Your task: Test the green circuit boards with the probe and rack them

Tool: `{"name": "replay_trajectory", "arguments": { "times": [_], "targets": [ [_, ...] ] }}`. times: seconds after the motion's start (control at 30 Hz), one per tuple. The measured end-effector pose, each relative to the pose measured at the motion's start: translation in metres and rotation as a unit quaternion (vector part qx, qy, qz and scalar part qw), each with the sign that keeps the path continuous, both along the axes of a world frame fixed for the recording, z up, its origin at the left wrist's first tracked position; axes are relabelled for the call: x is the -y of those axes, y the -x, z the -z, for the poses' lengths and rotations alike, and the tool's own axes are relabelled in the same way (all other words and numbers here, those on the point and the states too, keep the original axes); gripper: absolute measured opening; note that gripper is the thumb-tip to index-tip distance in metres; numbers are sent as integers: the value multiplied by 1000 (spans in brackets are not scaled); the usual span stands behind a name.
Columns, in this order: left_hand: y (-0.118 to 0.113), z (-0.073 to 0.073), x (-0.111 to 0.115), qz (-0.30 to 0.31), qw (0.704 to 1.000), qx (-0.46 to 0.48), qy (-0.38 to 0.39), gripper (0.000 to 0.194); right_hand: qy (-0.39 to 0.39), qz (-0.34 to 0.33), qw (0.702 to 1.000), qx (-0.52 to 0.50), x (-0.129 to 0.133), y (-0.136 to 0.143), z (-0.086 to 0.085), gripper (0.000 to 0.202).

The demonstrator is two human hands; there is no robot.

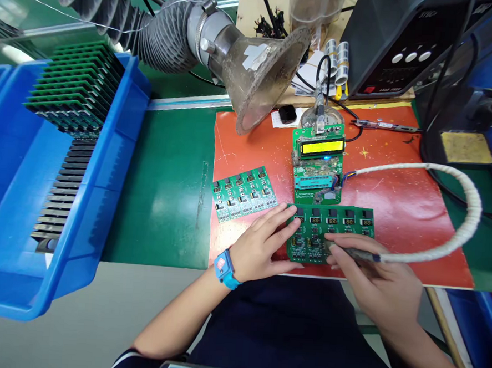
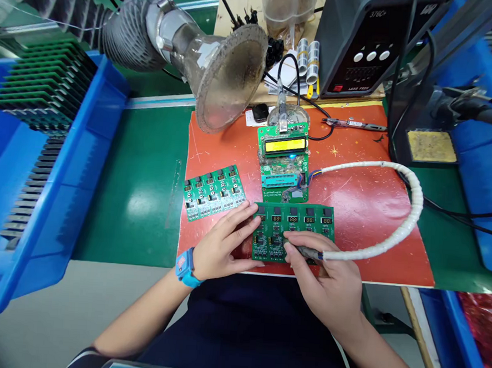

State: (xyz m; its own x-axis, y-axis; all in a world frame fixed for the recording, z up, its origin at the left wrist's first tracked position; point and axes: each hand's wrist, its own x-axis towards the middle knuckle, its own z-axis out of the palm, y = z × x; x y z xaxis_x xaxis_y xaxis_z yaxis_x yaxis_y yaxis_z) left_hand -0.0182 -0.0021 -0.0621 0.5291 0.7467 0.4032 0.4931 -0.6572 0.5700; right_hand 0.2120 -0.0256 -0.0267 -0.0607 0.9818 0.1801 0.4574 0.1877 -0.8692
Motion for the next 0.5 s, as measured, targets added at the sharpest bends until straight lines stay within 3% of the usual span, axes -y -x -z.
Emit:
{"name": "replay_trajectory", "arguments": {
  "times": [0.2,0.5],
  "targets": [
    [0,0,-1,5,1000,9,-2,87,-16,-13,999,-41,1,17,-2,11],
    [0,-3,-1,7,1000,10,3,86,-53,-33,998,13,-2,25,4,9]
  ]
}}
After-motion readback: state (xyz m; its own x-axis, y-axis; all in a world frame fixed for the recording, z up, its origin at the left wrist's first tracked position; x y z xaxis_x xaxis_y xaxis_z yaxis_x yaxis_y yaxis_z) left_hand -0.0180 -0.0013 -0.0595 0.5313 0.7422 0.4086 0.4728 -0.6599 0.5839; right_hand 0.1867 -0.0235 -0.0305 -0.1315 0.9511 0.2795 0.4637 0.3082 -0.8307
